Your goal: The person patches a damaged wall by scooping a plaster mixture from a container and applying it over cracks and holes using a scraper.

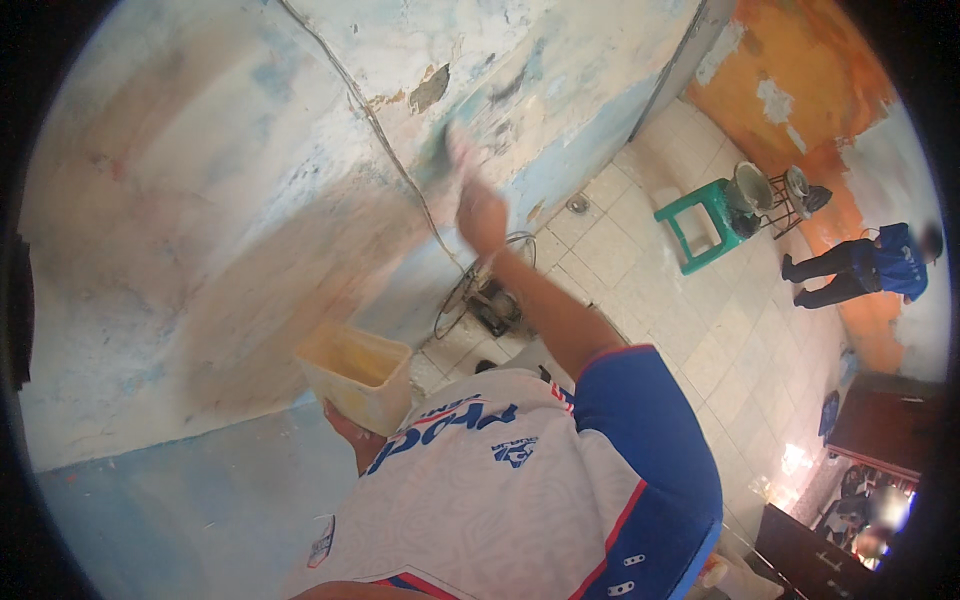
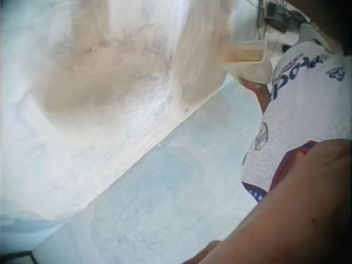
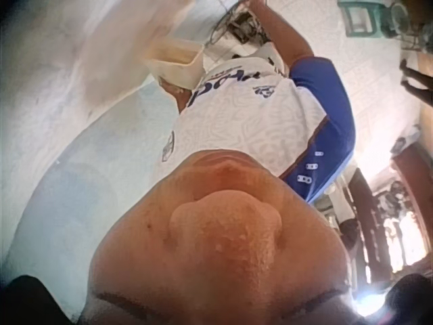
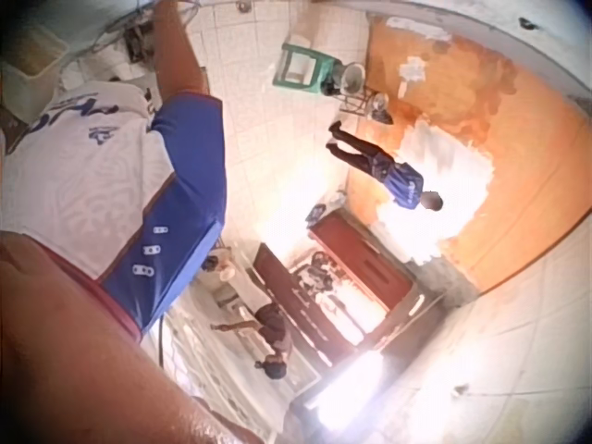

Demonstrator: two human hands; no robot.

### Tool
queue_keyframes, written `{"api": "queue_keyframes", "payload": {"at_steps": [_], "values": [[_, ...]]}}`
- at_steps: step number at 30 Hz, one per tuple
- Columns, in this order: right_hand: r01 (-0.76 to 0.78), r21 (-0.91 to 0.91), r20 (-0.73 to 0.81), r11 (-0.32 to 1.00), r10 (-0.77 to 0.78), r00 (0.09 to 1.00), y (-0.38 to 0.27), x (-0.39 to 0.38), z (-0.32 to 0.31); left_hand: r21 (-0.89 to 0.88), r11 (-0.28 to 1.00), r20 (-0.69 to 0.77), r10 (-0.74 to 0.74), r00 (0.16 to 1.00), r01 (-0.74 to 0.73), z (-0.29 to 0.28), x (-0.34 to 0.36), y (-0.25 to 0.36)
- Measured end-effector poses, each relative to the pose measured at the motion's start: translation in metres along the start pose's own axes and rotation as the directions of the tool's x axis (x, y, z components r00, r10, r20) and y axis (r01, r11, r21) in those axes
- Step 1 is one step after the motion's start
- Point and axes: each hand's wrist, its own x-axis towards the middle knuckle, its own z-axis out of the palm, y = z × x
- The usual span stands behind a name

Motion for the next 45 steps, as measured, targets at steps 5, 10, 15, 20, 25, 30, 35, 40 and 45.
{"api": "queue_keyframes", "payload": {"at_steps": [5, 10, 15, 20, 25, 30, 35, 40, 45], "values": [[-0.128, 0.202, 0.022, 0.971, 0.126, 0.992, -0.051, -0.062, -0.038, 0.135, 0.989, -0.006, 0.061, 0.998, -0.059, -0.008, 0.0, 0.007], [-0.143, 0.132, -0.462, 0.981, 0.188, 0.867, -0.001, 0.07, -0.065, 0.087, 0.996, -0.041, 0.027, 0.999, -0.023, -0.011, 0.0, 0.013], [0.015, 0.074, -0.387, 0.997, 0.015, 0.922, -0.01, 0.098, -0.018, 0.061, 0.998, -0.015, -0.014, 1.0, 0.015, -0.016, 0.004, 0.018], [0.083, 0.178, -0.107, 0.98, -0.065, 0.992, -0.065, -0.027, 0.02, 0.047, 0.998, -0.012, -0.031, 0.999, 0.031, -0.017, 0.005, 0.019], [-0.123, 0.271, 0.117, 0.955, 0.094, 0.989, -0.047, -0.072, -0.031, 0.08, 0.996, 0.026, -0.037, 0.999, 0.035, -0.007, 0.012, 0.021], [-0.203, 0.159, -0.435, 0.966, 0.253, 0.864, 0.015, 0.038, -0.065, 0.088, 0.996, 0.037, -0.031, 0.999, 0.028, -0.004, 0.012, 0.021], [-0.144, 0.091, -0.266, 0.985, 0.163, 0.95, 0.025, 0.059, -0.014, 0.129, 0.992, 0.019, -0.012, 1.0, 0.009, -0.018, 0.009, 0.025], [-0.008, 0.26, -0.118, 0.966, 0.039, 0.992, -0.062, -0.06, 0.031, 0.121, 0.993, 0.043, -0.017, 0.999, 0.012, -0.036, -0.003, 0.025], [-0.322, 0.196, 0.014, 0.926, 0.325, 0.945, -0.042, -0.06, -0.028, 0.111, 0.994, -0.051, 0.002, 0.999, 0.004, -0.022, -0.003, 0.03]]}}
